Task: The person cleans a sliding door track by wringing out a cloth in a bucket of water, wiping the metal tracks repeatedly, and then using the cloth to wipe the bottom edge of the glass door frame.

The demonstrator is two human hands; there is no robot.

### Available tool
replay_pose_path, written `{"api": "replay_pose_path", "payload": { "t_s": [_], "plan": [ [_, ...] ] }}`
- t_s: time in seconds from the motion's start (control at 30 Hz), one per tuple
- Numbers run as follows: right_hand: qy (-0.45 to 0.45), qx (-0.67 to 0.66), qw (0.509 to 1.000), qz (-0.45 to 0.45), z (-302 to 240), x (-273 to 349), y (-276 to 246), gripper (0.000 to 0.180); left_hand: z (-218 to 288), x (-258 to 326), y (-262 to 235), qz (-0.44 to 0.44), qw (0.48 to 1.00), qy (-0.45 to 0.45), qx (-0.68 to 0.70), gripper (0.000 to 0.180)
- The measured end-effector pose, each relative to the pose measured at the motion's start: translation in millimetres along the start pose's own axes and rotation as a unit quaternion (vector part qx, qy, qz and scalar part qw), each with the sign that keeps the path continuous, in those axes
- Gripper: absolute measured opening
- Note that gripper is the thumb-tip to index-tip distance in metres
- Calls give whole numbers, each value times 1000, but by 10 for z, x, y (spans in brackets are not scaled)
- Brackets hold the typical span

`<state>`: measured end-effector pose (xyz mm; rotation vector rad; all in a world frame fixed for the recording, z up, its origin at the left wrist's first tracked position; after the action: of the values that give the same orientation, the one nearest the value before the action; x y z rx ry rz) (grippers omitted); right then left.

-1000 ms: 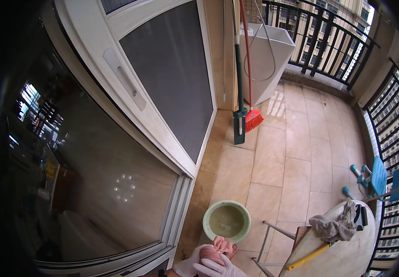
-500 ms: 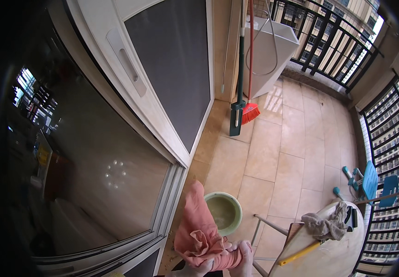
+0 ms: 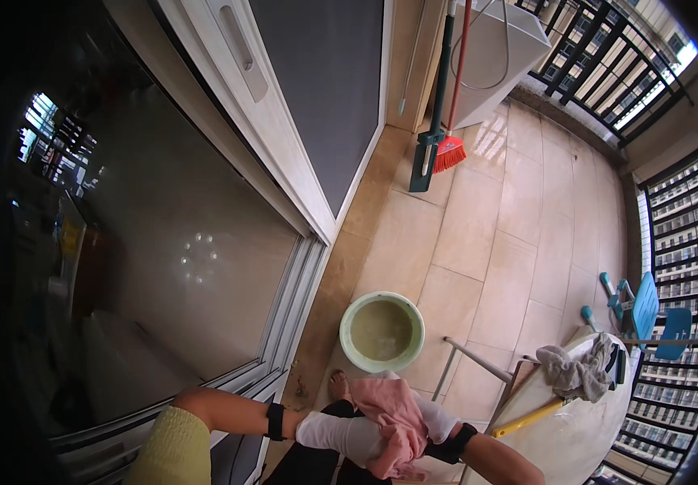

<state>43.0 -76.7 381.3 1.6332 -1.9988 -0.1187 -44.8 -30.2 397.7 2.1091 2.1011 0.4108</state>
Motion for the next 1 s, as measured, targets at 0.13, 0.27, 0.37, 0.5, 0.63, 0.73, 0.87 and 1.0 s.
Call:
{"api": "replay_pose_path", "payload": {
  "t_s": [0.13, 0.27, 0.37, 0.5, 0.63, 0.73, 0.87, 1.0],
  "plan": [
    [101, -171, 977, 78, 230, -509, -118, 16, 531, -351, -289, 62, 984, -111, 124, 31],
    [257, 226, 924, 173, 525, -861, -610, 16, 98, 252, 523, 15, 788, 445, -425, 31],
    [251, 288, 900, 212, 571, -971, -631, 27, 778, -149, 410, 77, 311, 275, -907, 23],
    [239, 339, 874, 253, 803, -1030, -800, 24, 1188, -212, 286, 238, 12, 229, -944, 28],
    [273, 360, 840, 301, 1066, -1005, -1037, 27, 1443, -229, 338, 325, -50, 154, -932, 36],
    [279, 339, 824, 358, 1122, -941, -1169, 25, 1994, -544, 60, 372, -37, 150, -915, 40],
    [240, 274, 870, 332, 1147, -1310, -1003, 24, 2750, -421, -462, 451, -11, 190, -872, 56],
    [237, 60, 928, 281, 1389, -1026, -1104, 44, 2275, -471, -249, 304, -109, 150, -935, 52]
  ]
}}
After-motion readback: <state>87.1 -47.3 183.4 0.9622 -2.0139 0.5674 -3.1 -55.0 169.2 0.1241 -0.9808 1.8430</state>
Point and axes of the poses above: each hand's wrist, its own x-axis away from the middle knuckle, its own y-axis out of the palm, z = x × y, the point moved 4 cm from there along -x, towards the middle knuckle, and after that the axes turned 1 degree about x, right-handed, at the moved point
